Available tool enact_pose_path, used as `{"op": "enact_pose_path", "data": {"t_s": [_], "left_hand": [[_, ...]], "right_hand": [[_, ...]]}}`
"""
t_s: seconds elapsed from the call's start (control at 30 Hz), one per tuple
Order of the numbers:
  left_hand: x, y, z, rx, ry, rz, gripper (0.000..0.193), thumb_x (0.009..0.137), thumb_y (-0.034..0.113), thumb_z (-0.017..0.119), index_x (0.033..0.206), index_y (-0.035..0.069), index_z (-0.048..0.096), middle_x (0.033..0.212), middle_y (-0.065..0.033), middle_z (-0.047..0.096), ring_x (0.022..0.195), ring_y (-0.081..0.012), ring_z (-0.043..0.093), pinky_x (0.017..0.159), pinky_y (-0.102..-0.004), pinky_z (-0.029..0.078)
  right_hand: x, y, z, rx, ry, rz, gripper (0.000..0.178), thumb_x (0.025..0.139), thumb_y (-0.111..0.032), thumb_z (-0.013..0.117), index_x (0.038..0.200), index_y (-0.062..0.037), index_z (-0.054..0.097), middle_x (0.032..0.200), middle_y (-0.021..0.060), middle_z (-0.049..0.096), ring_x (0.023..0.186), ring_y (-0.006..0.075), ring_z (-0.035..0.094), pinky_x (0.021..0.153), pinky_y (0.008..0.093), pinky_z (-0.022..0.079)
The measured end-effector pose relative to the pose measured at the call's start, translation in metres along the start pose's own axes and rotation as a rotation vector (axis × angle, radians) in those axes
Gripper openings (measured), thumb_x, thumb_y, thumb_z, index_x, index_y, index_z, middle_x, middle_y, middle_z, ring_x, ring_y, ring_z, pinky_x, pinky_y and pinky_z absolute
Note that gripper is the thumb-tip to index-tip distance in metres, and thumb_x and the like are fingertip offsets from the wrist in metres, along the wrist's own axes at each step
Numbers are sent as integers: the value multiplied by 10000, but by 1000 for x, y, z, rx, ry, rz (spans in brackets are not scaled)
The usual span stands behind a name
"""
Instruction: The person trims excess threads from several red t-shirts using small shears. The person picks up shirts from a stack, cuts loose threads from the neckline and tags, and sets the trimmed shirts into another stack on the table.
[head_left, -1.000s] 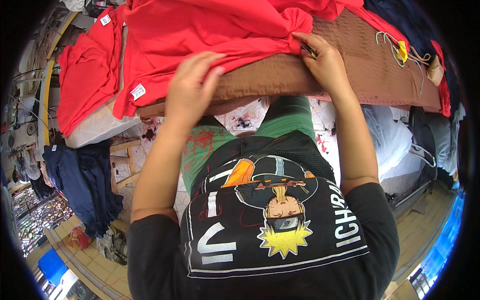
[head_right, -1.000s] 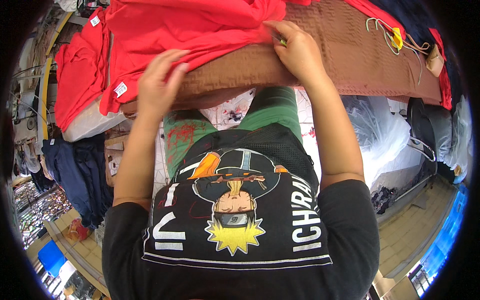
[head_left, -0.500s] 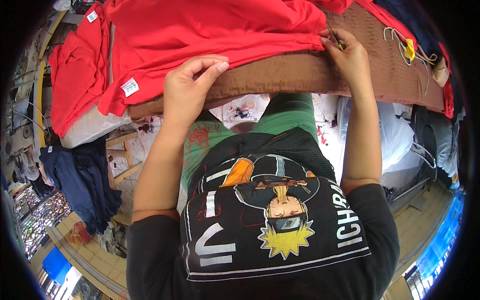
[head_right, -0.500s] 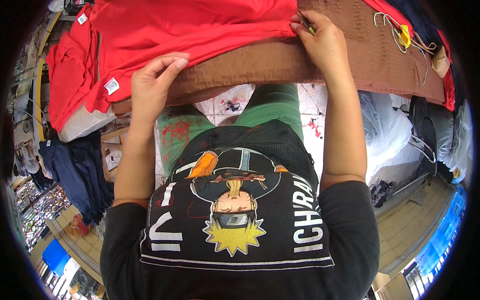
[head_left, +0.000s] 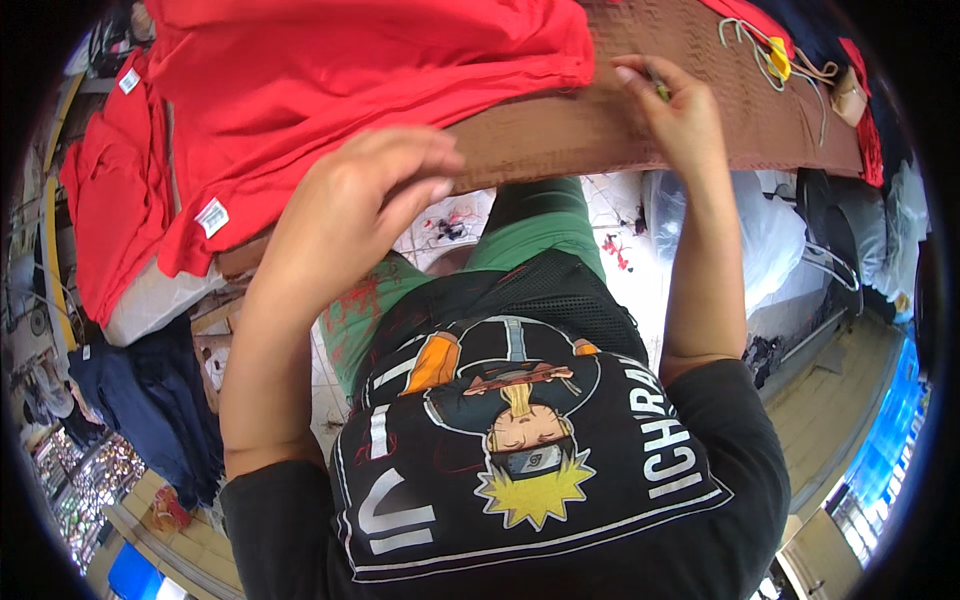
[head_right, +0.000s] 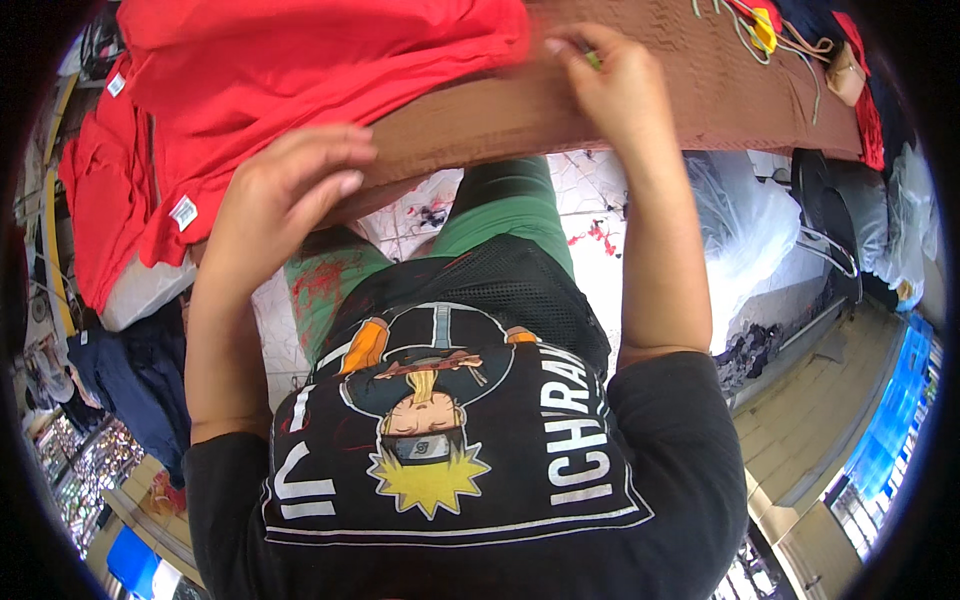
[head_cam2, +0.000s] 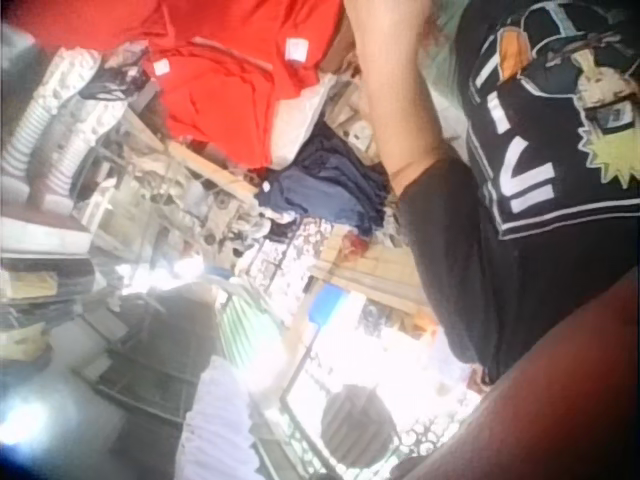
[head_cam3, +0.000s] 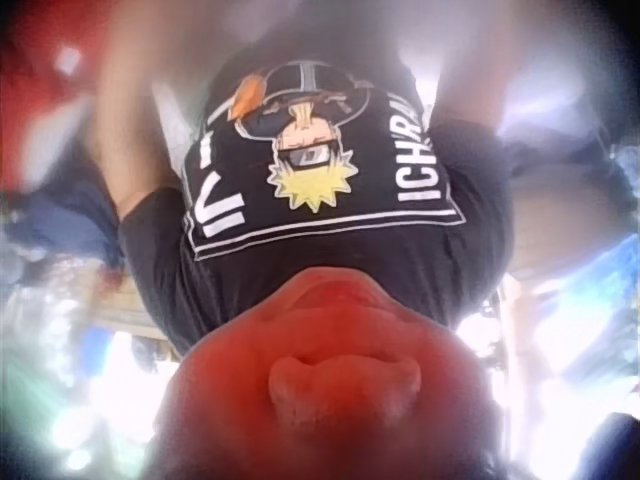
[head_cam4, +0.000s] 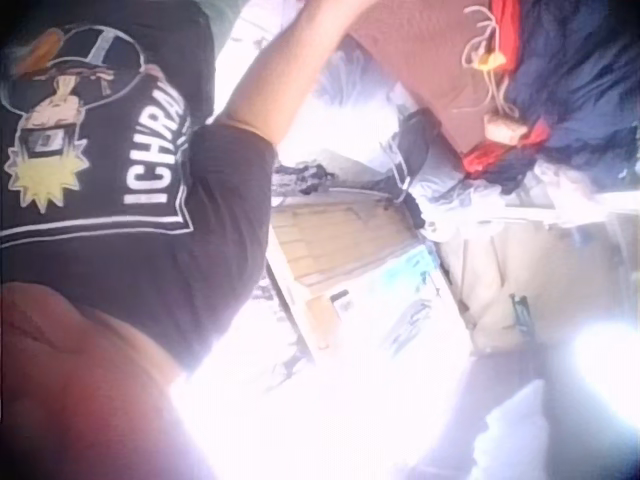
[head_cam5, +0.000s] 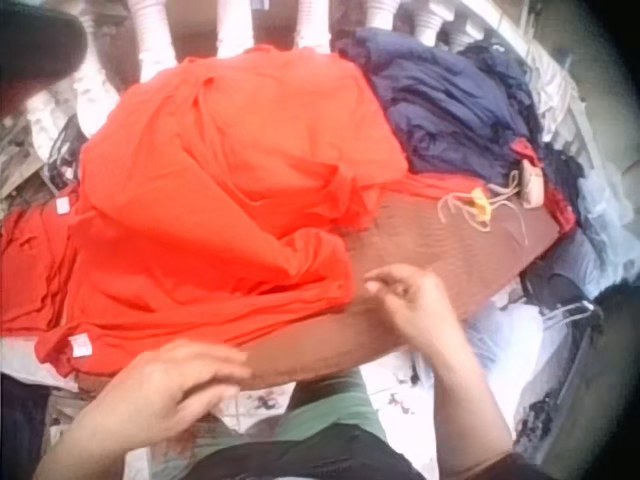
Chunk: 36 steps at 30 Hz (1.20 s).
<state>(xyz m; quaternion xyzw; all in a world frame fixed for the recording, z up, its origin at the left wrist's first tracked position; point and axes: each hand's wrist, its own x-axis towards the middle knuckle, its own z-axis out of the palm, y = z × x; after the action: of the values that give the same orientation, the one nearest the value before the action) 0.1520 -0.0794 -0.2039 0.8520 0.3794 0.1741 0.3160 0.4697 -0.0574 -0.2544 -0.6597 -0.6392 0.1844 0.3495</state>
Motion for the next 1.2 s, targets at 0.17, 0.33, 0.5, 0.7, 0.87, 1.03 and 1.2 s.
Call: {"op": "enact_pose_path", "data": {"t_s": [0.17,0.33,0.5,0.7,0.87,1.03,1.2], "left_hand": [[76,-11,44,4,276,230,349,821,26,613,1169,43,614,1184,-134,619,1099,-288,598,948,-355,463],[113,-21,79,29,224,236,507,792,27,625,1287,77,525,1262,-134,558,1162,-306,542,996,-377,429],[116,-15,87,-62,194,151,472,788,38,670,1246,86,567,1175,-126,617,1057,-291,609,920,-350,485],[114,-10,90,-67,287,252,314,790,103,706,1101,78,669,1077,-93,661,962,-250,651,833,-323,524],[110,3,94,56,339,254,253,775,129,715,1024,85,702,1002,-47,673,881,-241,656,779,-327,535],[109,8,99,255,413,431,182,769,126,707,946,84,708,933,-38,668,779,-245,654,674,-352,530],[99,9,114,173,354,383,116,787,127,687,886,74,712,861,-55,678,747,-267,659,642,-359,524]], "right_hand": [[-15,-19,23,-52,49,-78,258,831,-240,690,1006,-51,692,971,145,678,884,303,666,754,379,511],[-11,-9,31,83,4,-28,235,861,-241,669,962,-30,689,908,137,693,810,273,668,725,367,500],[-17,-5,16,319,-89,137,211,892,-231,630,935,-33,688,797,79,712,690,168,642,675,333,492],[-23,-14,3,458,-147,278,181,898,-201,589,901,-42,673,793,34,703,640,82,596,539,254,477],[-29,-18,-5,464,-194,234,178,871,-195,588,885,-34,665,754,38,681,615,86,593,501,252,471],[-35,-12,-5,396,-230,141,190,846,-187,602,898,-15,664,726,63,676,620,97,613,532,268,489],[-37,-12,-13,373,-289,112,228,830,-208,629,900,6,664,717,101,677,655,161,654,610,312,517]]}}
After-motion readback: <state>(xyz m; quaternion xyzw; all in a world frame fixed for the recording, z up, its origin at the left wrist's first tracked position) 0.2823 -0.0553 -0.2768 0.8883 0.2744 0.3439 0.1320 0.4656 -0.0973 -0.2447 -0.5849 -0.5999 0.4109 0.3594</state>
